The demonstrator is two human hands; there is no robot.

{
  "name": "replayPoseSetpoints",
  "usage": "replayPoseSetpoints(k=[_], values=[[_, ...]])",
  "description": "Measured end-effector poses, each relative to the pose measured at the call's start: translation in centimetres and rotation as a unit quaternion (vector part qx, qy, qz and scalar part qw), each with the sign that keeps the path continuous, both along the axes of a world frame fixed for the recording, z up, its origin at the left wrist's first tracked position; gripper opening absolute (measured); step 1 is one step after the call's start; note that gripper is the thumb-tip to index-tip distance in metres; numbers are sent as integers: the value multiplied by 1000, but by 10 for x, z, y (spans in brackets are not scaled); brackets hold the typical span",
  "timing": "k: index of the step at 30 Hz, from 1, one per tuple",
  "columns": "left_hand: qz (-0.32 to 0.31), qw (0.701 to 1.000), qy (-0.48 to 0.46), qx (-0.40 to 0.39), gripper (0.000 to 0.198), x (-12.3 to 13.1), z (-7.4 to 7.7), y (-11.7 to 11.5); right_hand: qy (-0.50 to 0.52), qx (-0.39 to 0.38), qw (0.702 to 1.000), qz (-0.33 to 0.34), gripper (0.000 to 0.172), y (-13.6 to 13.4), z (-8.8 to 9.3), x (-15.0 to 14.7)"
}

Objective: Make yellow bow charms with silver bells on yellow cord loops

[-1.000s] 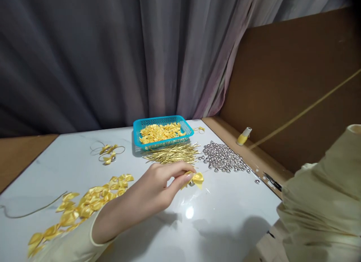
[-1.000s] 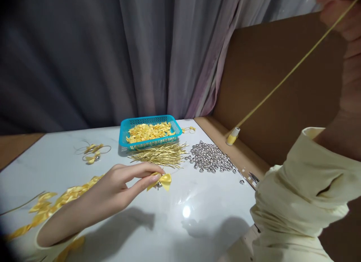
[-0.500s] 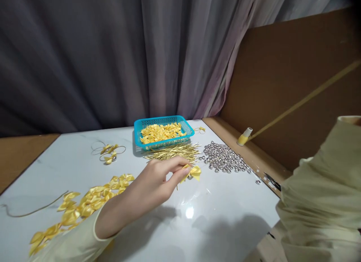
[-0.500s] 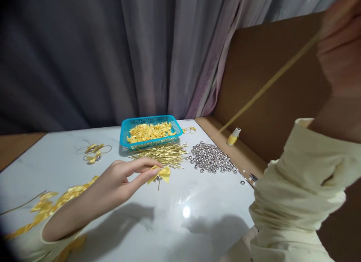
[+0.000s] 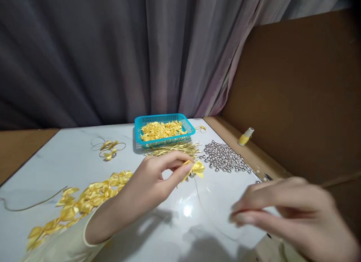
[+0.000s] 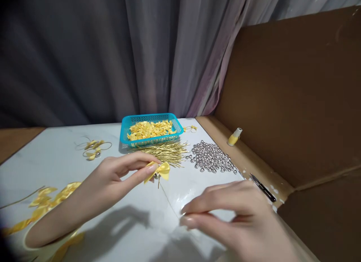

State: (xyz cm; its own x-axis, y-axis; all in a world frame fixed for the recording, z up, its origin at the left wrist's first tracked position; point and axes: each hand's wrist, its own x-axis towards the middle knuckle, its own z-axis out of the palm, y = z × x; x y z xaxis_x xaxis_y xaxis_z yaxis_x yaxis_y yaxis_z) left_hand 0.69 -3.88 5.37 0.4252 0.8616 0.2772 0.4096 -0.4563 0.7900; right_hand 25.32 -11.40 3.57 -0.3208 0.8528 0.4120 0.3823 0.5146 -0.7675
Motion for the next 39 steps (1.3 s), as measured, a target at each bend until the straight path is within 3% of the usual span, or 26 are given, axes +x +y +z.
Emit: replayPoseSetpoints(k=[3,7,23,27,30,34,39], values=[[-21,998,-48,-34,9,0,-1,1,23,-32,998,46,10,18,-4,-33],[-31,996,-68,-57,9,1,0,2,89,-36,995,0,8,25,-17,-52],[-18,999,-30,-40,12,-1,0,3,101,-68,992,-37,9,33,-19,-44],[38,998,-25,-32,15,-4,-5,9,2,-134,991,-11,16,49,-30,-33],[61,996,-14,-62,21,-14,-17,18,-80,-188,979,16,19,67,-56,-27],[48,985,2,-163,26,-32,-47,28,-124,-239,961,56,25,86,-95,-20],[53,969,1,-240,30,-45,-88,32,-186,-216,956,72,21,106,-108,-16]])
